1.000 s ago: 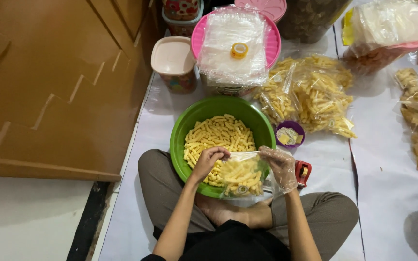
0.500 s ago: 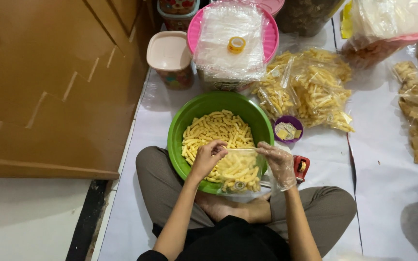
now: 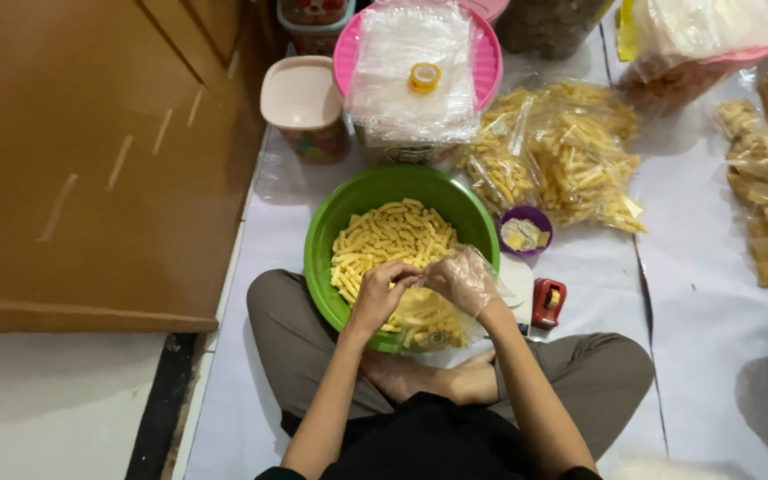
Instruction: Manually scooping snacks from a large bowl and filling small plastic bags while sitting on the floor.
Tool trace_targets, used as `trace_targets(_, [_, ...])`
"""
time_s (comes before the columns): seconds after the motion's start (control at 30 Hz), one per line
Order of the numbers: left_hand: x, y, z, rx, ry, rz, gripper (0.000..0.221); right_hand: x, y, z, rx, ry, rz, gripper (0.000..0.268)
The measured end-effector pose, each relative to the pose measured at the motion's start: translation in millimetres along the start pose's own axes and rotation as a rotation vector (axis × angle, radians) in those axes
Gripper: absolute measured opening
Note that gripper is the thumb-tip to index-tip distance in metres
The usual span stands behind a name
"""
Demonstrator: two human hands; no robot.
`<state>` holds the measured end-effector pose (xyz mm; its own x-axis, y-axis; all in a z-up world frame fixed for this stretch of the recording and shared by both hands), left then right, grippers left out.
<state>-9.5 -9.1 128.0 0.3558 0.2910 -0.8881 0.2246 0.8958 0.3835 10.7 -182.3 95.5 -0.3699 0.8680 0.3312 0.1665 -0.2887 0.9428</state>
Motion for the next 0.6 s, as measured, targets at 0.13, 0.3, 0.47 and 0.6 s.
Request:
trace_targets(0.13, [-7, 9, -2, 0.037, -0.032, 0.005, 0.010, 3, 1, -5, 0.019, -0.066, 0.088, 0.029])
trace_targets(0.3, [2, 3, 1, 0.045, -0.054, 0.010, 0.008, -3, 16, -20, -0.136, -0.035, 0.052, 0.024])
trace_targets(0.47, [17, -6, 1, 0.044, -0.063, -0.019, 0.006, -20, 26, -35, -0.079, -0.144, 0.150, 0.020])
trace_targets(0.6, [19, -7, 0, 0.039, -0.061, -0.032, 0.005, -19, 37, -47, -0.039, -0.248, 0.199, 0.014])
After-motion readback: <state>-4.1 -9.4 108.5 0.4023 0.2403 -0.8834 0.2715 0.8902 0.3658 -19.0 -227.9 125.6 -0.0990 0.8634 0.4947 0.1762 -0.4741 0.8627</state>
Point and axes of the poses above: each hand's wrist, its own z-axis towards the middle knuckle, its own y-axis out of the back of the hand, x = y × z, the point moved 5 cm from there along z, towards the middle knuckle, and after that the axes turned 5 degrees about -y, right-handed, at the moved point
